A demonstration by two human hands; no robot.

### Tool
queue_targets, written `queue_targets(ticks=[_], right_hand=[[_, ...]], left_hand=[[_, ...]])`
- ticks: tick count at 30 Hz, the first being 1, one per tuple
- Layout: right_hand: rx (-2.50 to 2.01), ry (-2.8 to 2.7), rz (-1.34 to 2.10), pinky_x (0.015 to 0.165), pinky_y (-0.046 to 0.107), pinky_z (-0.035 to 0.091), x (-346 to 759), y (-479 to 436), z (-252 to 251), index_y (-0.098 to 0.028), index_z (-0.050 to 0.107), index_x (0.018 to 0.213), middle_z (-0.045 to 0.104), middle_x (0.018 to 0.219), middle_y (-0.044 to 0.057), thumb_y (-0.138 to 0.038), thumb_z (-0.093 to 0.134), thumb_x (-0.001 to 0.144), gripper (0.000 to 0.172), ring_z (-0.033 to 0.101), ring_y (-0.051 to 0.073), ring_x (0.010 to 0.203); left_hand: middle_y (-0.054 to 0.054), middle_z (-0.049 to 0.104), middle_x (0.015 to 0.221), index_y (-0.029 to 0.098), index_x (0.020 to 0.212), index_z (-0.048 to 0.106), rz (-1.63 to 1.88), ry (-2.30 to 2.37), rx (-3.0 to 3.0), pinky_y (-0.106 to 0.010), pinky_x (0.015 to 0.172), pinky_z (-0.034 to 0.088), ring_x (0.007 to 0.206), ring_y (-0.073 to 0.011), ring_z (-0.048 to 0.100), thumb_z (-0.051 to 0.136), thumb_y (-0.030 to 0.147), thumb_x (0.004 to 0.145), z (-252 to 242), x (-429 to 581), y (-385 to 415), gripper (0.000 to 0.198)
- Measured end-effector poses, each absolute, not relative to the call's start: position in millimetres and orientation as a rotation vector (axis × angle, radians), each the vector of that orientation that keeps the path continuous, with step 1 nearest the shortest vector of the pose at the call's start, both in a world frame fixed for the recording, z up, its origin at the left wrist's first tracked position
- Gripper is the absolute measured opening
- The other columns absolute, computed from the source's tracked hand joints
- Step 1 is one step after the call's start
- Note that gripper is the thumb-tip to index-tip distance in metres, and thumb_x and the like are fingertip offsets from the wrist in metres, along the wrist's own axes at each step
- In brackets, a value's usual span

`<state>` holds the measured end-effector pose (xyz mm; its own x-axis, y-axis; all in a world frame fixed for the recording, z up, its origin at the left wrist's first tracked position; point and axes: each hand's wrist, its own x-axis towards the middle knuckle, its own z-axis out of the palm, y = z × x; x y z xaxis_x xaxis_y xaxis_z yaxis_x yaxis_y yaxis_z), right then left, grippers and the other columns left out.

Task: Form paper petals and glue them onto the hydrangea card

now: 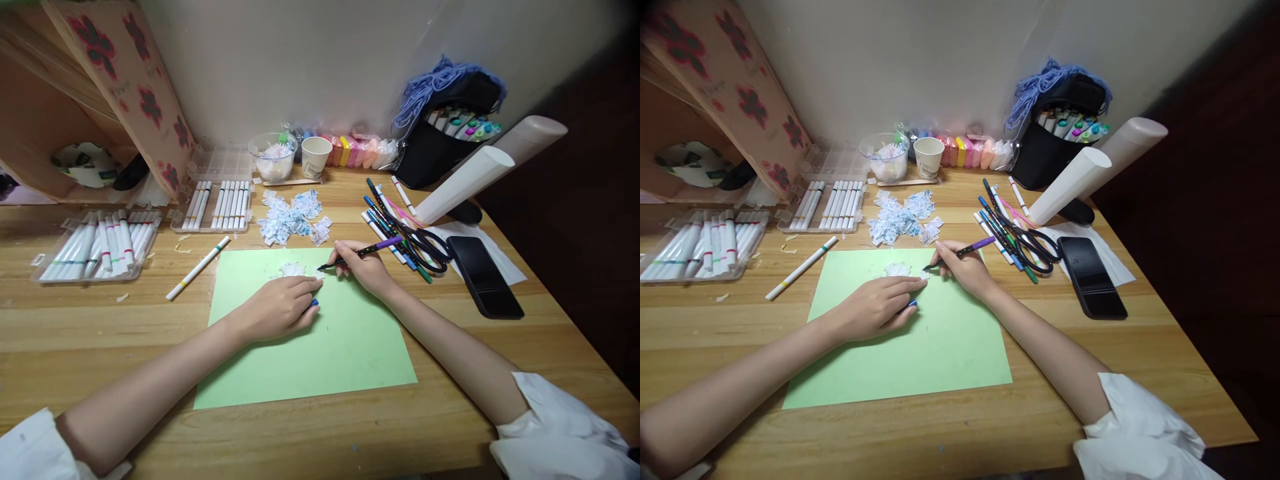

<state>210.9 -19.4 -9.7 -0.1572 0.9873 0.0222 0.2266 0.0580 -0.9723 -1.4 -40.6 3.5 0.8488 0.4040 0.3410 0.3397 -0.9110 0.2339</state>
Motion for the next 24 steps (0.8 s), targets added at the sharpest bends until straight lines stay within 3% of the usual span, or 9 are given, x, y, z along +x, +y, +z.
queue_targets(ticks=[14, 17, 20, 22, 24], right_hand=[[-1.238, -1.622, 1.172, 0.049, 0.022, 0.038, 211.3, -20.1, -6.0, -0.017, 0.064, 0.071, 0.056, 0.054, -0.001, -0.049, 0.047, 0.088, 0.041, 0.051, 0.01, 0.05], [-1.214, -1.56, 1.19, 0.05, 0.021, 0.04, 211.1, -19.7, -5.0, -0.018, 0.063, 0.082, 0.059, 0.059, -0.001, -0.046, 0.05, 0.087, 0.032, 0.053, 0.01, 0.051], [-1.161, -1.62, 1.238, 0.06, 0.024, 0.045, 212.6, -18.0, -3.9, -0.017, 0.064, 0.09, 0.067, 0.079, 0.003, -0.037, 0.06, 0.081, 0.022, 0.058, 0.012, 0.065], [-1.15, -1.71, 1.219, 0.064, 0.025, 0.045, 214.8, -16.3, -3.6, -0.016, 0.064, 0.088, 0.066, 0.085, 0.005, -0.029, 0.064, 0.077, 0.018, 0.059, 0.014, 0.071], [-1.145, -1.771, 1.177, 0.062, 0.024, 0.043, 217.3, -14.9, -4.0, -0.015, 0.062, 0.081, 0.064, 0.079, 0.003, -0.023, 0.063, 0.075, 0.01, 0.056, 0.013, 0.069]], left_hand=[[-0.012, 0.067, 0.108, 0.013, 0.081, 0.063, 0.572, 0.591, 2.914, -0.035, 0.085, 0.053, 0.099, -0.023, 0.064, 0.043, 0.024, 0.091, 4.2, -0.2, -41.3, 0.025], [-0.013, 0.064, 0.114, 0.013, 0.08, 0.062, 0.553, 0.593, 2.922, -0.036, 0.083, 0.053, 0.098, -0.0229, 0.063, 0.041, 0.024, 0.092, 5.6, -1.0, -41.3, 0.027], [-0.015, 0.06, 0.122, 0.012, 0.079, 0.062, 0.516, 0.596, 2.952, -0.037, 0.081, 0.053, 0.097, -0.0232, 0.062, 0.038, 0.024, 0.093, 5.4, -1.3, -40.5, 0.03], [-0.015, 0.06, 0.122, 0.011, 0.081, 0.063, 0.502, 0.587, 2.979, -0.037, 0.082, 0.053, 0.097, -0.0235, 0.061, 0.038, 0.025, 0.093, 4.5, -0.9, -39.9, 0.031], [-0.013, 0.062, 0.12, 0.012, 0.08, 0.064, 0.497, 0.57, 2.999, -0.037, 0.082, 0.052, 0.096, -0.0231, 0.06, 0.038, 0.025, 0.093, 3.5, -0.1, -39.3, 0.032]])
